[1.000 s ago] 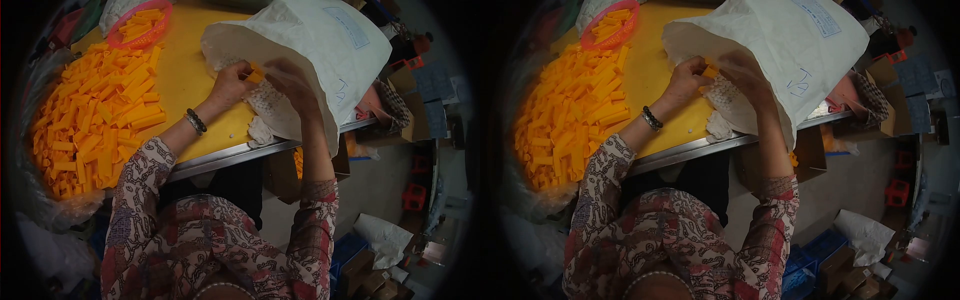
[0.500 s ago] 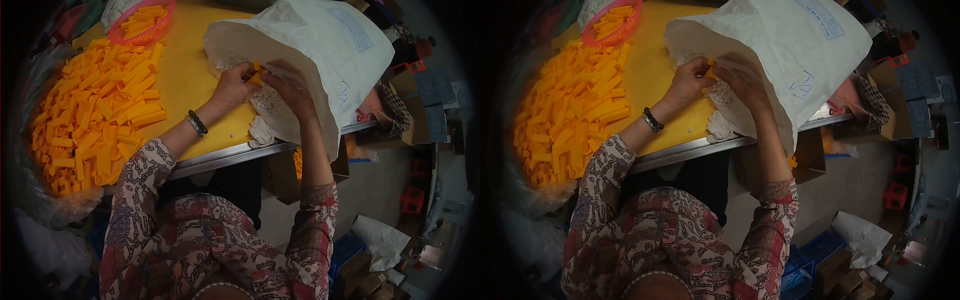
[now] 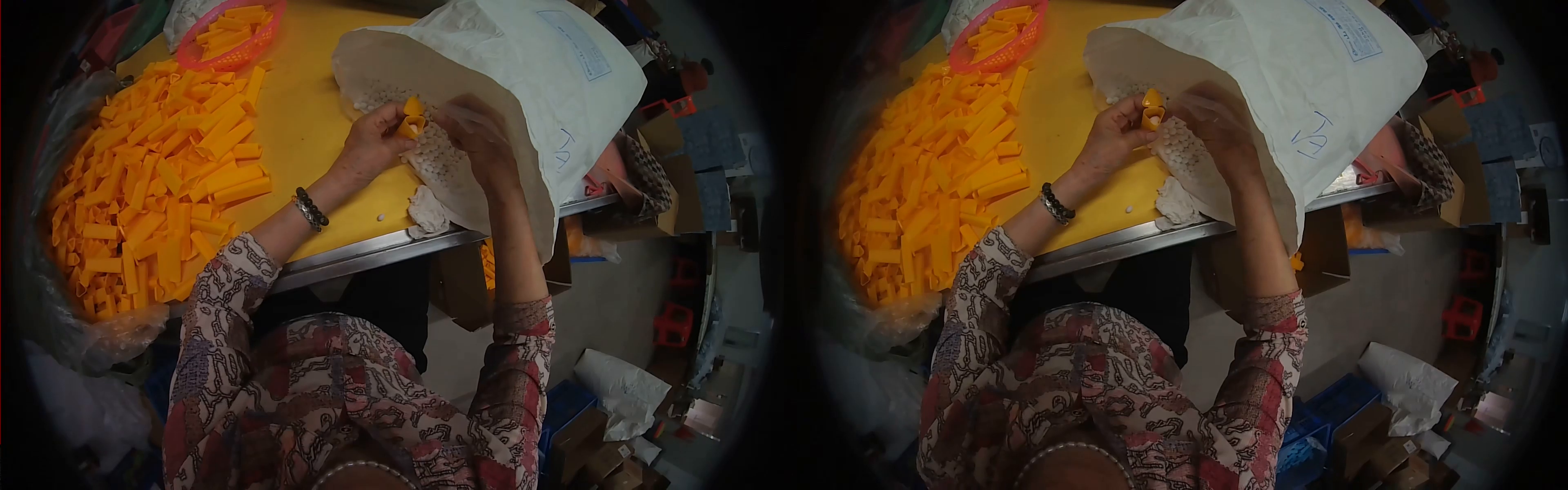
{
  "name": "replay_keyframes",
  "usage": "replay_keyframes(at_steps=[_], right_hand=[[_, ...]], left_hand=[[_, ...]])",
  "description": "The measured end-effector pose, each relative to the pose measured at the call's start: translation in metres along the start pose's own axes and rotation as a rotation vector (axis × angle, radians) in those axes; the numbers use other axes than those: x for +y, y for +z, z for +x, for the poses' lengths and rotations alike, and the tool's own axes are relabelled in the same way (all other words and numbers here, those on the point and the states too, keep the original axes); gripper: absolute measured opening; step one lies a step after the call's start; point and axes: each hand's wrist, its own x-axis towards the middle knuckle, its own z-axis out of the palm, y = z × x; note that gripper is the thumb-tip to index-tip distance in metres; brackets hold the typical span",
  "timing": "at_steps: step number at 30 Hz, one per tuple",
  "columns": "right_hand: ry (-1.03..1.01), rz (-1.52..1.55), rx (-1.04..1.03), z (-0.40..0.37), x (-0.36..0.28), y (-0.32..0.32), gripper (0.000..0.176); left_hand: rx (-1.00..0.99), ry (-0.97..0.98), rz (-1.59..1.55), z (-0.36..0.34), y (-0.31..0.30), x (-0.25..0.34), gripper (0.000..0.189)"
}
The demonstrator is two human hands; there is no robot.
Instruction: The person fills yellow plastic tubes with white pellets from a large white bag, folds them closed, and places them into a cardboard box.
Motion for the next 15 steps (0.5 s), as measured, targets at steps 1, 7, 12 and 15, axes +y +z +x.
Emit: replay_keyframes(at_steps=[1,7,12,15], right_hand=[[0.002,0.002,0.0,-0.001,-0.008,0.003,0.021],[0.097,-0.061,-0.106,-0.003,-0.021,0.011,0.028],[0.159,0.083,0.014,0.0,-0.028,0.029,0.031],[0.207,0.111,0.048,-0.001,-0.02,0.029,0.032]], left_hand=[[-0.01,0.005,-0.002,-0.003,-0.002,0.001,0.035],[-0.001,-0.022,0.0,-0.01,-0.004,0.007,0.036],[0.026,-0.032,0.088,-0.01,0.008,0.015,0.037],[0.035,-0.046,0.076,-0.009,0.006,0.01,0.038]])
